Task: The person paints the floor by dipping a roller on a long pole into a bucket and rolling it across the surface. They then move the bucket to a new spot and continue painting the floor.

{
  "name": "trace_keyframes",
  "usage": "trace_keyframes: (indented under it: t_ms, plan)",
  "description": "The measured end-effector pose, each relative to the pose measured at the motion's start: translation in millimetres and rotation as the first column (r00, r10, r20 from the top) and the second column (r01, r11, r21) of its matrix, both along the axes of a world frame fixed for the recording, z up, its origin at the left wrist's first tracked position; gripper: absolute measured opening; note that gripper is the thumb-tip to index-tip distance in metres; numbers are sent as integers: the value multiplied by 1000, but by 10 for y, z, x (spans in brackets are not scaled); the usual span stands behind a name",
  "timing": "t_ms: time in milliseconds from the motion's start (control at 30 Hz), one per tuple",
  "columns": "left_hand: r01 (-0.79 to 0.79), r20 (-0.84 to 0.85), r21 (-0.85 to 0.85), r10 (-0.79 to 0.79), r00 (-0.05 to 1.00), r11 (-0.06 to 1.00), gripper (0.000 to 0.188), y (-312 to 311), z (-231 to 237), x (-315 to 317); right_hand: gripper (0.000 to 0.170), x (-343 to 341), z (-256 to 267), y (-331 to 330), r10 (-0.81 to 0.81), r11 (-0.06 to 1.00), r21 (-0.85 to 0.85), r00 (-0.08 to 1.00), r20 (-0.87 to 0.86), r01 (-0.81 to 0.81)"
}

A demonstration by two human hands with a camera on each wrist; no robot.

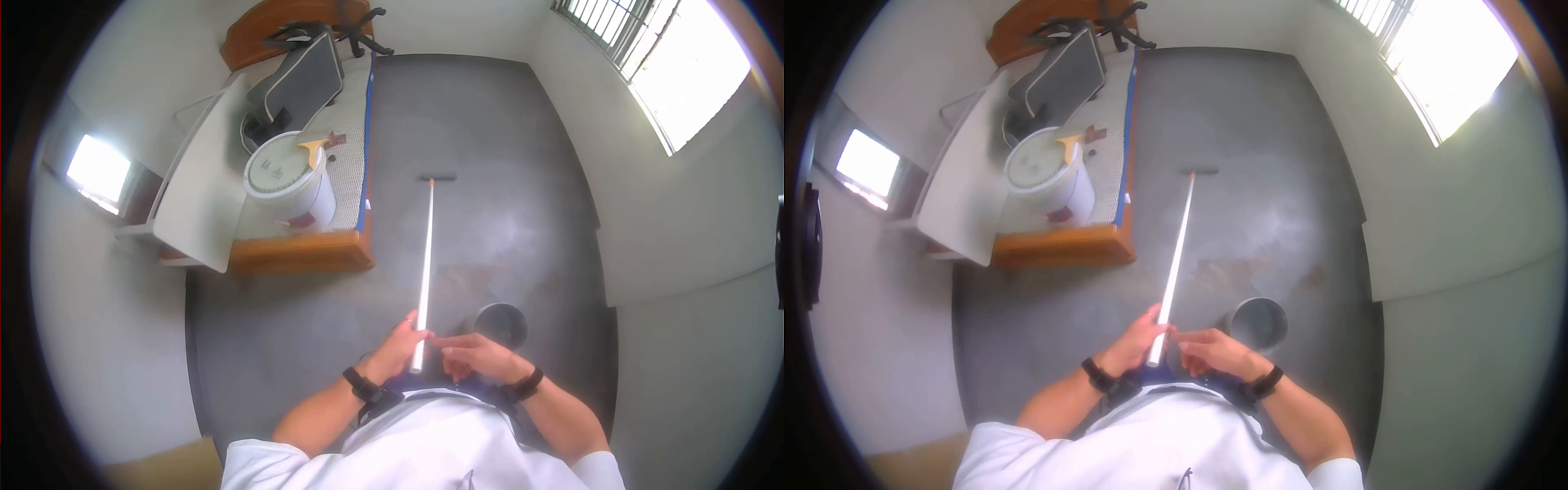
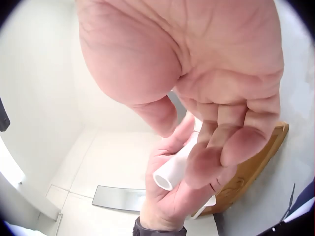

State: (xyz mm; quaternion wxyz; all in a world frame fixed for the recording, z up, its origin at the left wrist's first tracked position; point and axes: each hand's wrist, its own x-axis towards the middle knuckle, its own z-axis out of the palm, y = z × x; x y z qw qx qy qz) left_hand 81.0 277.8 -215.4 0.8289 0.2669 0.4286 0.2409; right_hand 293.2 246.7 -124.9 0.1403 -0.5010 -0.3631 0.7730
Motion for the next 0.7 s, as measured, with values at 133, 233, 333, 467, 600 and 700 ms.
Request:
trace_keyframes:
  t_ms: [133, 233, 333, 467, 600, 700]
  plan:
    - [-119, -222, -51, 105, 969, 992, 63, -548, -92, 156, 36, 487, -514, -261, -7, 1000, 11, 988, 155, 5]
    - [-137, -310, -7, 128, 942, 991, 57, -1065, -267, 180, 41, 812, -880, -413, -14, 997, -74, 991, 135, 24]
    - [-152, -445, -30, 123, 887, 988, 56, -1747, -185, 184, 41, 1002, -1315, -531, 71, 992, -108, 990, 124, -57]
    - [-230, -451, -71, 175, 876, 971, 55, -2761, -88, -17, 39, 858, -1726, -706, 67, 990, -134, 984, 166, -45]
    - [-224, -512, -80, 153, 845, 971, 50, -3742, 189, -148, 37, 546, -2193, -1017, 321, 936, -182, 944, 81, -303]
    - [-241, -479, -83, 174, 861, 967, 48, -4071, 554, -121, 38, 311, -2549, -1320, 531, 836, 115, 844, 80, -537]
